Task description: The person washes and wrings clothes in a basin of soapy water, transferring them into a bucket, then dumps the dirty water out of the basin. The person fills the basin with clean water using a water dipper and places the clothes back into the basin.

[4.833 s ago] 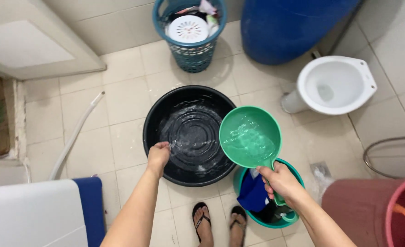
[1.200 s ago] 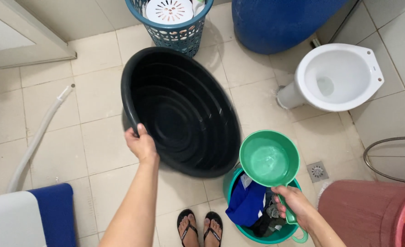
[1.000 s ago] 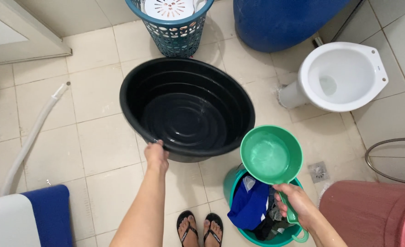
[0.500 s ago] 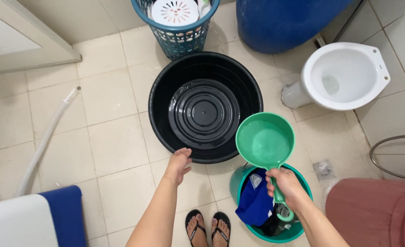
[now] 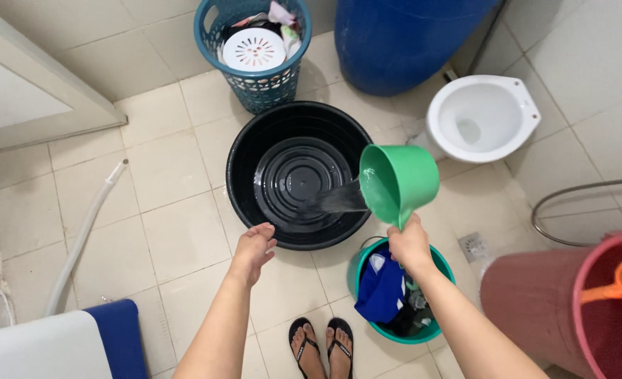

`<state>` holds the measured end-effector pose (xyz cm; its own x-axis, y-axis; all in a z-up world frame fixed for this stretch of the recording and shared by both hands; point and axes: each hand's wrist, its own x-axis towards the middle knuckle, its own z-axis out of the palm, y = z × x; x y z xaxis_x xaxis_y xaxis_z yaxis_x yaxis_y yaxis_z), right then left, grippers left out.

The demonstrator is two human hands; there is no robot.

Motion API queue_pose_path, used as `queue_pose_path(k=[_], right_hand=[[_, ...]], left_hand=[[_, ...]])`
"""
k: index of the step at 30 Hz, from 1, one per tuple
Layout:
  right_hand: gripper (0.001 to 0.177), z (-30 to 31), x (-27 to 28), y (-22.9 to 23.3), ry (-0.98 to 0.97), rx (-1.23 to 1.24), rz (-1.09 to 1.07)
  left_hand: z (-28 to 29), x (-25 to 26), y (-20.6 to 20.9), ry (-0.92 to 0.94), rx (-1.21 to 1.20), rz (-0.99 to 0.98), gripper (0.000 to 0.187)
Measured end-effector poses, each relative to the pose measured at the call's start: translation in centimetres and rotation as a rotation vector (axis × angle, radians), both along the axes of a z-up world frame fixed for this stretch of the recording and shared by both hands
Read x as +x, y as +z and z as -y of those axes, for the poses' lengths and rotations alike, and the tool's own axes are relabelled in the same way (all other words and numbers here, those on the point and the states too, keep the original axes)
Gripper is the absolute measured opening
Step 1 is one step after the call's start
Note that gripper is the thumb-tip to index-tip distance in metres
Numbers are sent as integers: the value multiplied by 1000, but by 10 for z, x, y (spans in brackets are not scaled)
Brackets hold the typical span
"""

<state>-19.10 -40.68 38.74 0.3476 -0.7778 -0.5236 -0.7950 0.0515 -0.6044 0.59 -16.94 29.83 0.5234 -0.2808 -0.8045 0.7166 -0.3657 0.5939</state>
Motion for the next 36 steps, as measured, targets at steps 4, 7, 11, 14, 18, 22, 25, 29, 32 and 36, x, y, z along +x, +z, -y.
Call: queue_pose_path(k=[4,7,11,14,18,22,25,29,32,36], right_hand=[[51,21,-17,-35,70,-248,23],[60,17,-20,-12,132,-423,121],[61,22,-25,7,146,-486,131],[58,22,-27,40,85,-420,155],[35,47,-58,17,-249,189,357],[19,73,-117,-29,-513,520,615],[16,91,-171,-34,-660,659,710],[16,116,-245,-25,-799,693,710],[17,131,-306,-14,-899,684,702],[18,157,-387,-2,-1057,667,740]], left_hand=[[-5,-7,18,-25,-26,4,38],[-7,-17,35,-79,-26,24,40],[4,-26,61,-142,10,33,43],[13,-32,72,-186,16,52,44],[29,-46,78,-279,43,96,45],[51,-70,80,-336,40,92,45],[82,-97,82,-382,53,94,46],[126,-136,71,-425,11,99,47],[156,-177,65,-470,-13,83,47],[198,-238,82,-534,-60,27,47]])
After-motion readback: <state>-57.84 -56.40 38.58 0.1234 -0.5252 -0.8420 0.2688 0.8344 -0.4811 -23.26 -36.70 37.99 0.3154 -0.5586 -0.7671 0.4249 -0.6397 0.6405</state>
